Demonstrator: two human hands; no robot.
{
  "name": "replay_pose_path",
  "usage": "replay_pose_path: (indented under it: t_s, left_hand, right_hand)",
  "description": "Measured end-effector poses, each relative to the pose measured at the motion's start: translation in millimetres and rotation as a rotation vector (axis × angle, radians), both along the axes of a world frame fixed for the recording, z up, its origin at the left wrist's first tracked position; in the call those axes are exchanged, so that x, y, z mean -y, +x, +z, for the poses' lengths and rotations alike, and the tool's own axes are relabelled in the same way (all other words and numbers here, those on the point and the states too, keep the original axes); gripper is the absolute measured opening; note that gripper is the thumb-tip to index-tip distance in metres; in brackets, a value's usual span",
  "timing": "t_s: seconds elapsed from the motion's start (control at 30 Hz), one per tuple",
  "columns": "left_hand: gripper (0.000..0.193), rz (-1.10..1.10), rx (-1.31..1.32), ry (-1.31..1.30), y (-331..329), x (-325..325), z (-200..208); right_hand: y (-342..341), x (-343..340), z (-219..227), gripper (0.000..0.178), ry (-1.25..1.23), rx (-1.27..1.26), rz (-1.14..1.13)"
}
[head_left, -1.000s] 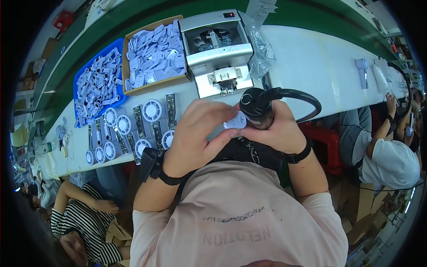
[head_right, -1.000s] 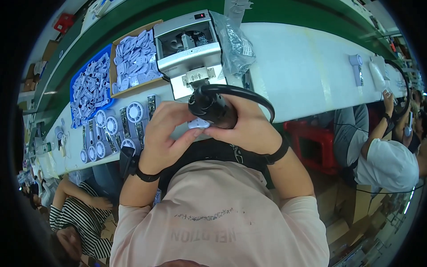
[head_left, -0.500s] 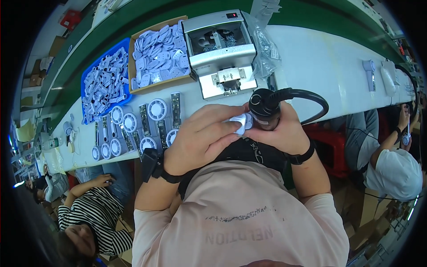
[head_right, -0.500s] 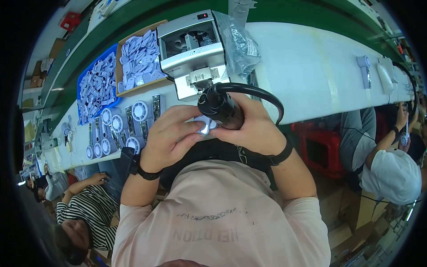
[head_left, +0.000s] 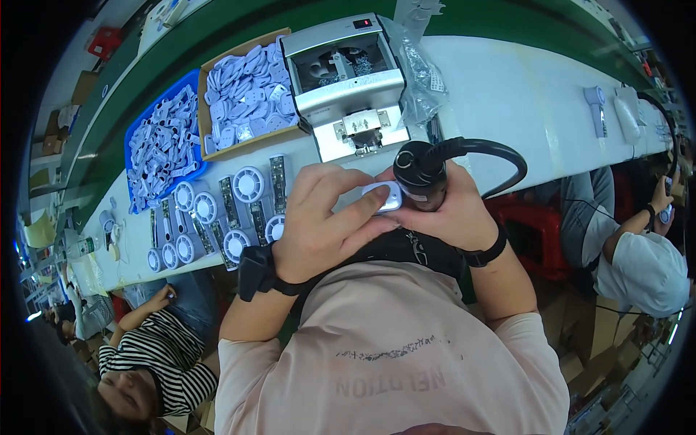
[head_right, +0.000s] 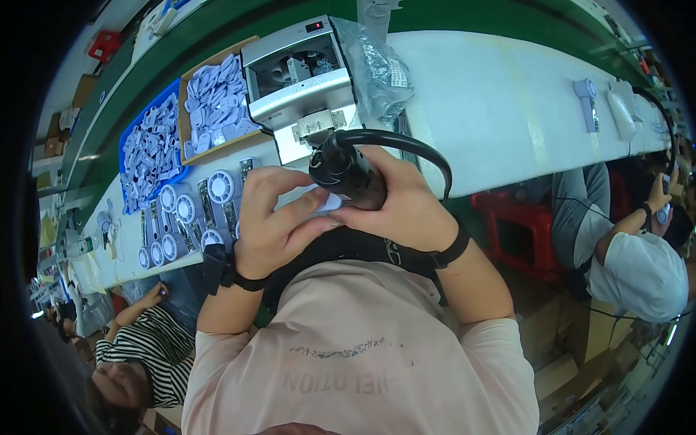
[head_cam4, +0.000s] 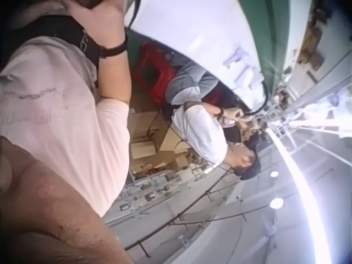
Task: Use an electric screwdriver to assemble small components at a factory workstation.
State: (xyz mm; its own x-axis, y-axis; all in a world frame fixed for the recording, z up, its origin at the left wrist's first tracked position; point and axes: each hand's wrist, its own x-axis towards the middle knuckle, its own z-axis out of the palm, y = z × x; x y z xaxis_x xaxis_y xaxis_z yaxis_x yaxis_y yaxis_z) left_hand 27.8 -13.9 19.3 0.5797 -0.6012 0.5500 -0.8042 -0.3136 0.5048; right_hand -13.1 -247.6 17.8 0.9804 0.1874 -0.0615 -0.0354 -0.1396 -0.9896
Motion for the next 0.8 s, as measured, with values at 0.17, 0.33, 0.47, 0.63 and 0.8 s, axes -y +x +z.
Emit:
replay_pose_path:
  t_s: [0.17,0.33,0.47,0.63,0.8]
  left_hand:
    - [0.037,0.047,0.017,0.006,-6,2,-5]
    - [0.038,-0.053,-0.14,-0.154,-2,-6,-13]
    - [0.041,0.001,-0.099,-0.163,-11,-17,-13]
    - [0.042,0.017,-0.067,-0.162,-10,-26,-12]
    - [0.039,0.012,-0.119,-0.186,-10,-27,-17]
  right_hand:
    - [-3,-6,5,0.046,0.009,0.013,-0.029]
    - [-2,-2,17,0.048,0.203,-0.145,-0.064]
    - [4,22,30,0.048,0.16,-0.038,-0.144]
    - [48,-23,48,0.041,0.411,0.44,-0.155]
    - [78,-63,28,0.038,0.072,0.626,-0.216]
